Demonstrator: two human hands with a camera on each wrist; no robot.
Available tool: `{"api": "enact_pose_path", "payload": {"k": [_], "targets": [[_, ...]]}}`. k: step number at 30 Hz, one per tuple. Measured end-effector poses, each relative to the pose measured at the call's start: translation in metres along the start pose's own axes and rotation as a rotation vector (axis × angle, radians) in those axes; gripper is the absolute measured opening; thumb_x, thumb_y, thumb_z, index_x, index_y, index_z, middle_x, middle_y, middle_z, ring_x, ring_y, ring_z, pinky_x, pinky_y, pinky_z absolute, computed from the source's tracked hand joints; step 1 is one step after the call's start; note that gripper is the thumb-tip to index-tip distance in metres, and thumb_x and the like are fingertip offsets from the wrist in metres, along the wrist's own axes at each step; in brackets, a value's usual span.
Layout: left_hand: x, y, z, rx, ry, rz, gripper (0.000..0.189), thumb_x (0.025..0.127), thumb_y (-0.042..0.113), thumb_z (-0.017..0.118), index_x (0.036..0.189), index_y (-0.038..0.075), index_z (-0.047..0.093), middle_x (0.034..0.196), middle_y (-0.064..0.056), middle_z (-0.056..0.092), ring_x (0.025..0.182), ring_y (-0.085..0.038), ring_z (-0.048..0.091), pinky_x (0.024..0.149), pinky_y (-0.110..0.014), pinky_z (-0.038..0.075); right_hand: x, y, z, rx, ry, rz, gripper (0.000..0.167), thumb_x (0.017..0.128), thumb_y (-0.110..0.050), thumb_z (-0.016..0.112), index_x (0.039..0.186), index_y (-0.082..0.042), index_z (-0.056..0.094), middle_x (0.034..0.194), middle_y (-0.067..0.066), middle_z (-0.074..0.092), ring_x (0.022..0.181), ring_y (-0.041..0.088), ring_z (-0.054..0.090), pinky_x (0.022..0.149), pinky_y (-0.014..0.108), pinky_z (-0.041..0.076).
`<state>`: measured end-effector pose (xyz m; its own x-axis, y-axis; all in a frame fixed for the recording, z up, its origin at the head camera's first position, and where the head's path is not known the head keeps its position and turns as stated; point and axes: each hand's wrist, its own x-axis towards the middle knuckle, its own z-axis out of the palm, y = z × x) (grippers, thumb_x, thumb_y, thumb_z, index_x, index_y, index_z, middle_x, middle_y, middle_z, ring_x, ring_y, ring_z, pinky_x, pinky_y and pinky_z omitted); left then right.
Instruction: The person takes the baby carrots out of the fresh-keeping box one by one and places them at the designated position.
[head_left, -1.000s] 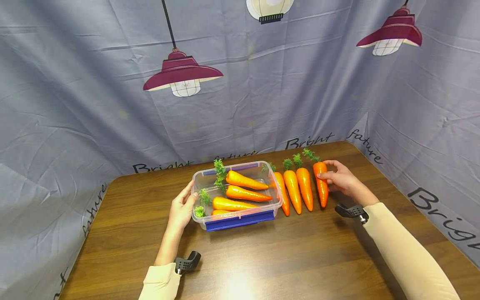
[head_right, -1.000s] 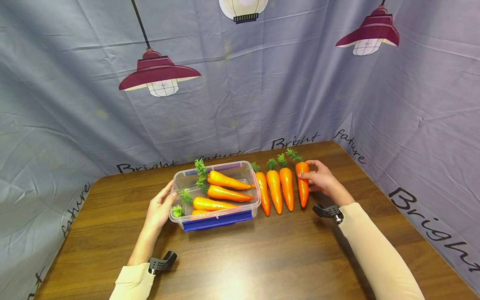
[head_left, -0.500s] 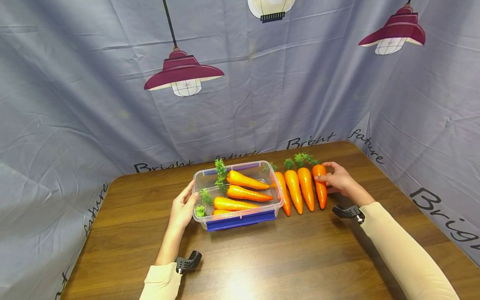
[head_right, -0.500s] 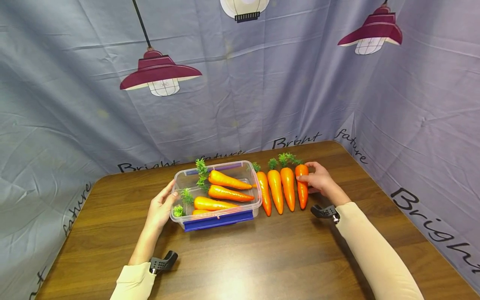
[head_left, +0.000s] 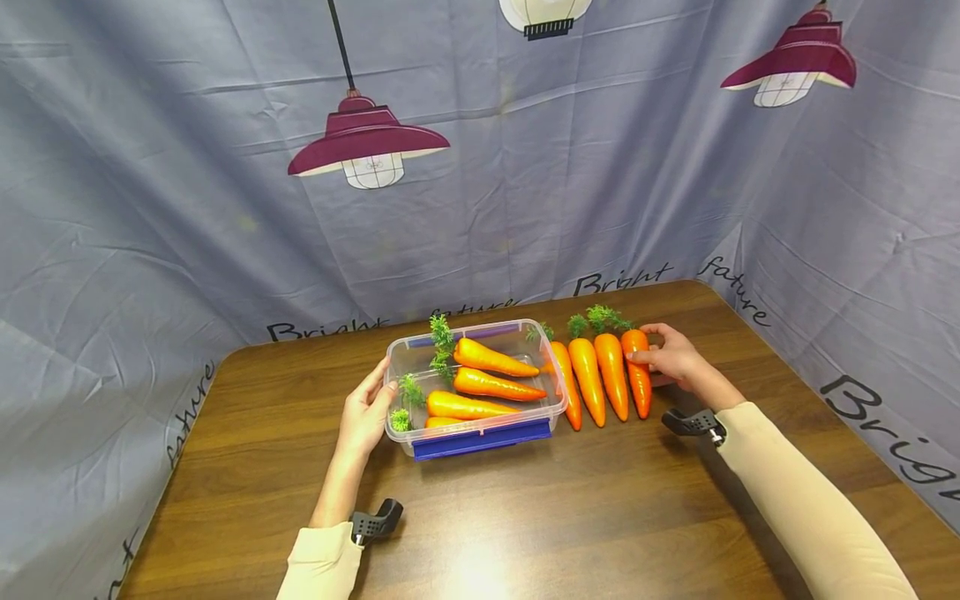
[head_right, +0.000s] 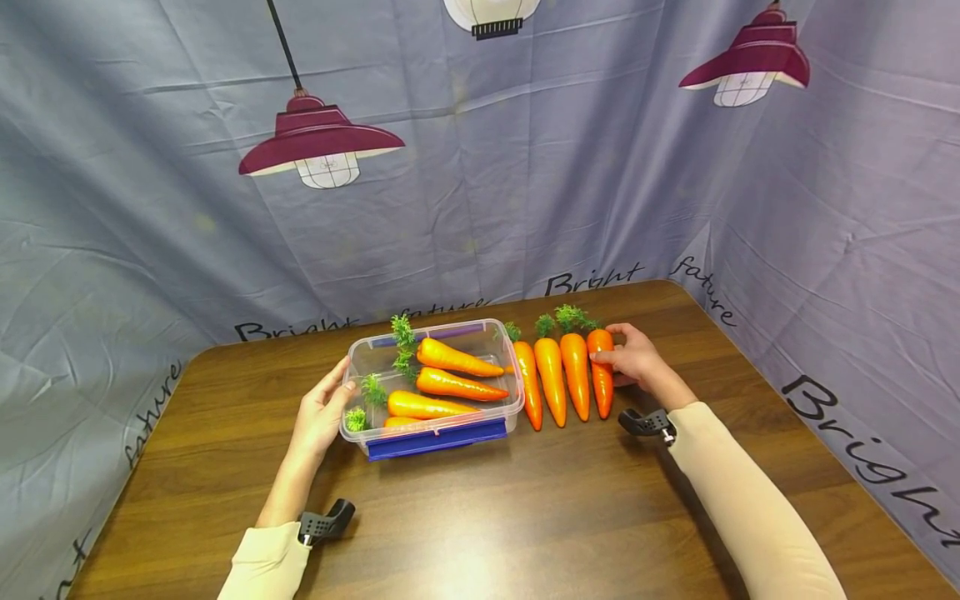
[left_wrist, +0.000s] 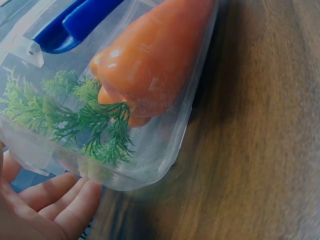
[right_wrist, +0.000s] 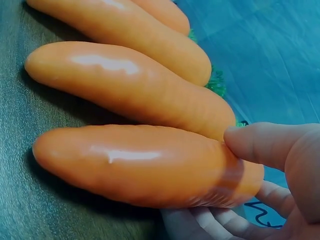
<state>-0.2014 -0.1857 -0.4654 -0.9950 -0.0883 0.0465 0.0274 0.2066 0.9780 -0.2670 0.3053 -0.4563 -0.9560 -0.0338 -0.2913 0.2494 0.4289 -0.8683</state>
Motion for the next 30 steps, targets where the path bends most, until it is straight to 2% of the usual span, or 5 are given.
{"api": "enact_pose_path", "payload": {"k": [6, 10, 16, 21, 30], "targets": [[0.0008, 0.0002, -0.0010, 0.014, 0.003, -0.001, 0.050, 0.105, 0.009, 0.052, 0.154, 0.011, 0.045, 0.157, -0.016, 0.044, 0.132, -0.034, 0.057, 0.108, -0.031, 0.050, 0.0017, -0.0021, 0.0005, -0.011, -0.002, -0.002, 0.080, 0.095, -0.013, 0.069, 0.155, 0.004, 0.018, 0.123, 0.024, 0.059, 0.079, 0.006, 0.065, 0.073, 0.037, 0.066], [0.0013, -0.0004, -0.0018, 0.014, 0.004, -0.002, 0.050, 0.105, 0.009, 0.052, 0.154, 0.011, 0.045, 0.158, -0.016, 0.044, 0.132, -0.034, 0.057, 0.106, -0.026, 0.052, 0.0025, -0.0032, 0.0012, -0.034, -0.003, -0.003, 0.079, 0.096, -0.013, 0.068, 0.155, 0.005, 0.019, 0.124, 0.026, 0.059, 0.080, 0.006, 0.065, 0.074, 0.038, 0.066], [0.0016, 0.0001, -0.0025, 0.000, 0.002, -0.005, 0.051, 0.104, 0.009, 0.052, 0.154, 0.011, 0.045, 0.156, -0.018, 0.046, 0.132, -0.034, 0.057, 0.099, -0.017, 0.053, 0.0025, -0.0052, 0.0012, -0.074, 0.003, -0.005, 0.074, 0.096, -0.009, 0.064, 0.156, 0.004, 0.025, 0.135, 0.034, 0.049, 0.084, 0.012, 0.064, 0.078, 0.042, 0.066], [0.0003, 0.0004, -0.0020, 0.010, 0.003, 0.003, 0.050, 0.104, 0.009, 0.052, 0.154, 0.009, 0.045, 0.155, -0.020, 0.046, 0.132, -0.035, 0.057, 0.101, -0.018, 0.053, 0.0038, -0.0058, 0.0029, -0.093, -0.017, -0.005, 0.073, 0.096, -0.009, 0.064, 0.157, 0.004, 0.025, 0.143, 0.036, 0.043, 0.088, 0.012, 0.064, 0.080, 0.042, 0.066], [-0.0019, 0.0028, -0.0003, 0.020, 0.007, 0.020, 0.050, 0.104, 0.009, 0.053, 0.153, 0.007, 0.045, 0.153, -0.023, 0.047, 0.133, -0.037, 0.057, 0.102, -0.019, 0.053, 0.0031, -0.0041, 0.0039, -0.087, 0.003, 0.000, 0.075, 0.096, -0.012, 0.064, 0.157, 0.005, 0.023, 0.145, 0.038, 0.044, 0.090, 0.012, 0.066, 0.079, 0.041, 0.066]]}}
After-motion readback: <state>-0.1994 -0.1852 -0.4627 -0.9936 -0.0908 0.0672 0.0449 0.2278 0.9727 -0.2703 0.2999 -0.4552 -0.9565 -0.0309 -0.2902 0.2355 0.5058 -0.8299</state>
